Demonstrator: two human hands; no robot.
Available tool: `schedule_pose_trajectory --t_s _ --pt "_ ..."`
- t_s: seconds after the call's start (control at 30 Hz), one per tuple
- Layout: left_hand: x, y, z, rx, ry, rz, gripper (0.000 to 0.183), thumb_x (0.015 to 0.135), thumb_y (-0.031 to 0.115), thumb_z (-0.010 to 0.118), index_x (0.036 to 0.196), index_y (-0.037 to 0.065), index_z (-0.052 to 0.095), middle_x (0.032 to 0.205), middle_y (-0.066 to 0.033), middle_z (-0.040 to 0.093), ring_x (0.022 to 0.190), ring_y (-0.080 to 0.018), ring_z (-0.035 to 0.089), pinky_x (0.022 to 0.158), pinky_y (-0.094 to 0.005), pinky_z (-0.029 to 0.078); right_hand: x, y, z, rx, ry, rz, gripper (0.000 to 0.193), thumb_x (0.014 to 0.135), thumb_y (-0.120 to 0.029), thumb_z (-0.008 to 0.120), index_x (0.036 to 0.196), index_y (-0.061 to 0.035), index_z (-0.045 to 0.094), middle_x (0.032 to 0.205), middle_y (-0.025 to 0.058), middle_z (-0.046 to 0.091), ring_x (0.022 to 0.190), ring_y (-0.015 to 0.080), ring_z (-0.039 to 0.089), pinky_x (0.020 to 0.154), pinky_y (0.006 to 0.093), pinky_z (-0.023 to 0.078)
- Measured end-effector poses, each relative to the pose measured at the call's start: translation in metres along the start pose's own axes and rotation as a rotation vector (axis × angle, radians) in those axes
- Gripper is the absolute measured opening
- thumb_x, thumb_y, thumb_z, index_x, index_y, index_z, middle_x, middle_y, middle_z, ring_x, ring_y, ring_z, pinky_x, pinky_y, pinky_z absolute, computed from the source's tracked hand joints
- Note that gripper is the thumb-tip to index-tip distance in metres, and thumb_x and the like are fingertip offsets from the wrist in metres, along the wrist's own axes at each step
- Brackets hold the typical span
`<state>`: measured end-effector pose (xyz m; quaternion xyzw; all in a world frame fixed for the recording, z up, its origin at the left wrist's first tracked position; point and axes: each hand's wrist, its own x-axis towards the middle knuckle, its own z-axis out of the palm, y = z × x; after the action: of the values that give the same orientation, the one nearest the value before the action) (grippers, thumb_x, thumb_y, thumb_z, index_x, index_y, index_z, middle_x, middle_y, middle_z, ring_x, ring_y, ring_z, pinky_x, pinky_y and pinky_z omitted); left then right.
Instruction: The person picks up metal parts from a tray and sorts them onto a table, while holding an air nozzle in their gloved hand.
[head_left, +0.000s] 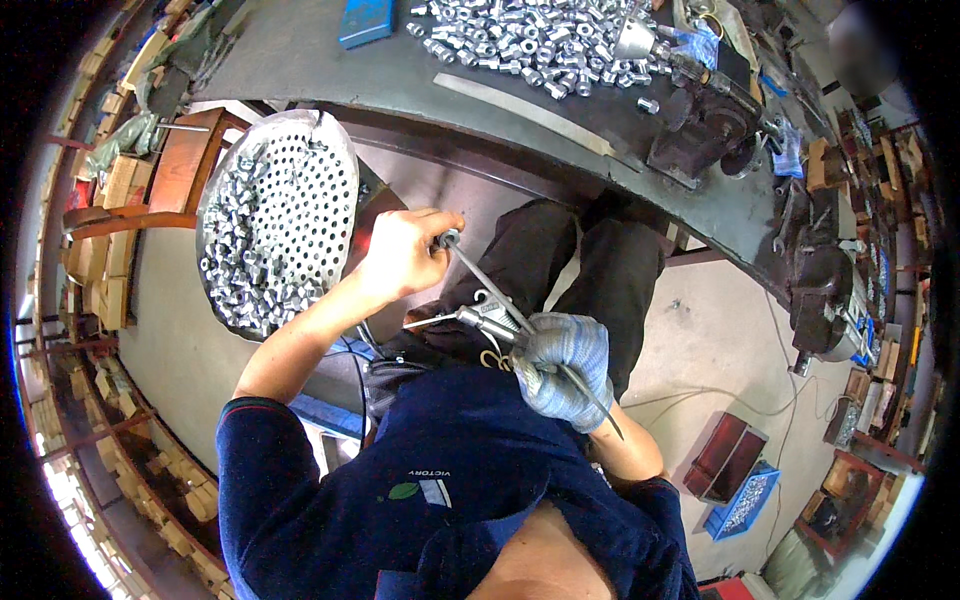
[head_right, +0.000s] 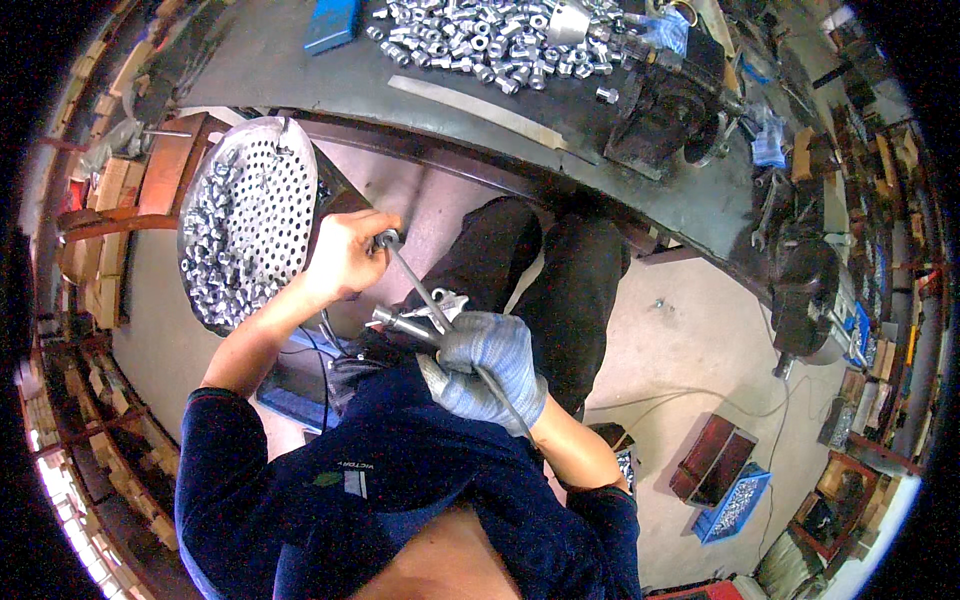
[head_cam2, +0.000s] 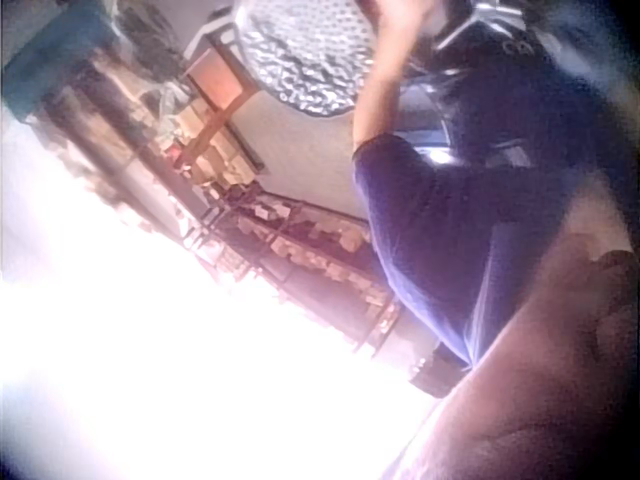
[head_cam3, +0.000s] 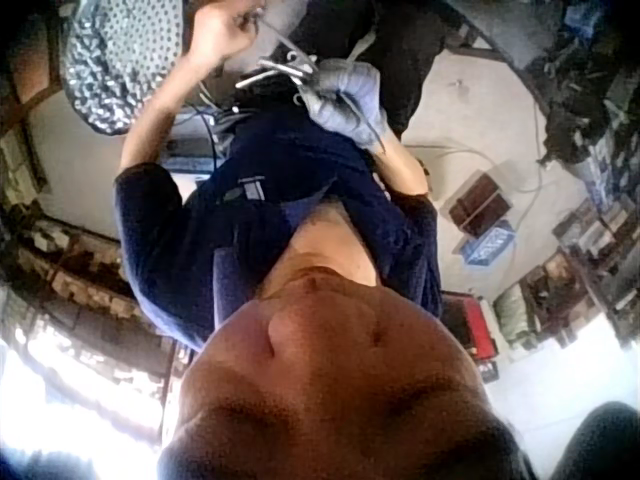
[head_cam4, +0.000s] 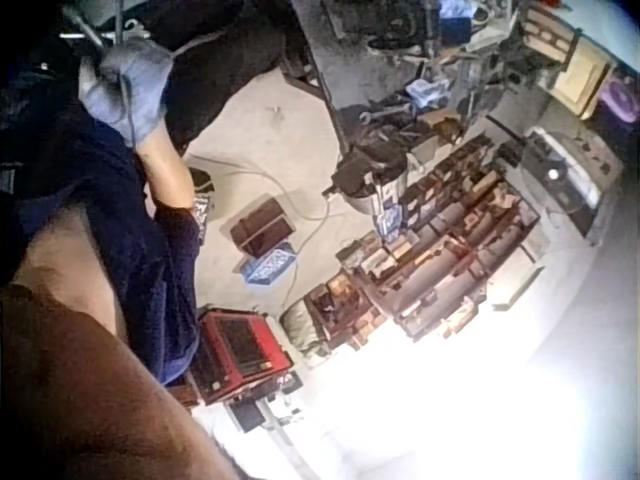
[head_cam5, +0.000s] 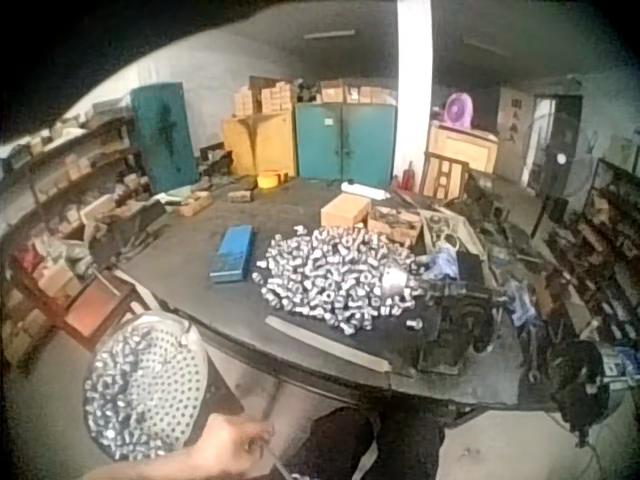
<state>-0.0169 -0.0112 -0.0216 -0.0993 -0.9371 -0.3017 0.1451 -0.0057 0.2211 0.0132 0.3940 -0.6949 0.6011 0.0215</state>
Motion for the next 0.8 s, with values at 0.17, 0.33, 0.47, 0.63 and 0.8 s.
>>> schedule_pose_trajectory --t_s 0.17,0.33,0.47,0.63,0.8 --pt "-0.003 0.002 0.006 0.034 -0.079 0.074 0.028 0.058 0.000 0.058 0.084 0.007 0.064 0.069 -0.0125 0.060 0.061 -0.0309 0.060 0.055 -0.0382 0.048 0.012 0.002 0.012 -0.230 -0.052 0.069 0.026 0.066 -0.015 0.071 0.049 -0.0123 0.050 0.050 0.0090 0.050 0.047 0.0272 0.053 0.045 0.0358 0.043" --pt "0.011 0.012 0.008 -0.009 -0.206 0.061 0.030 0.059 0.004 0.059 0.087 0.009 0.065 0.066 -0.0132 0.061 0.062 -0.0310 0.061 0.057 -0.0390 0.049 0.012 0.018 0.019 -0.345 -0.035 -0.031 0.023 0.066 -0.020 0.072 0.051 -0.0144 0.055 0.050 0.0058 0.052 0.044 0.0258 0.054 0.046 0.0348 0.045" --pt "0.050 -0.011 0.005 0.134 -0.185 0.068 0.029 0.061 0.009 0.059 0.089 0.011 0.067 0.069 -0.0170 0.062 0.068 -0.0341 0.063 0.061 -0.0430 0.050 0.006 0.006 -0.003 -0.331 0.056 -0.089 0.014 0.065 -0.018 0.070 0.059 -0.0135 0.058 0.053 0.0049 0.053 0.049 0.0236 0.053 0.045 0.0332 0.043" --pt "0.167 -0.029 0.015 0.154 0.012 0.034 0.027 0.065 0.012 0.059 0.091 0.011 0.068 0.074 -0.0189 0.063 0.076 -0.0356 0.063 0.069 -0.0438 0.050 -0.008 0.010 -0.015 -0.335 0.194 -0.027 0.019 0.063 -0.015 0.071 0.055 -0.0122 0.055 0.052 0.0081 0.049 0.046 0.0265 0.051 0.044 0.0346 0.041" --pt "0.279 -0.039 -0.009 -0.410 0.133 -0.133 0.050 0.071 0.004 0.057 0.121 -0.002 0.053 0.077 -0.0109 0.067 0.066 -0.0137 0.062 0.062 -0.0293 0.051 -0.014 0.010 -0.010 -0.233 0.088 0.056 0.027 0.065 -0.012 0.070 0.051 -0.0120 0.047 0.053 0.0092 0.047 0.047 0.0269 0.050 0.044 0.0347 0.040"
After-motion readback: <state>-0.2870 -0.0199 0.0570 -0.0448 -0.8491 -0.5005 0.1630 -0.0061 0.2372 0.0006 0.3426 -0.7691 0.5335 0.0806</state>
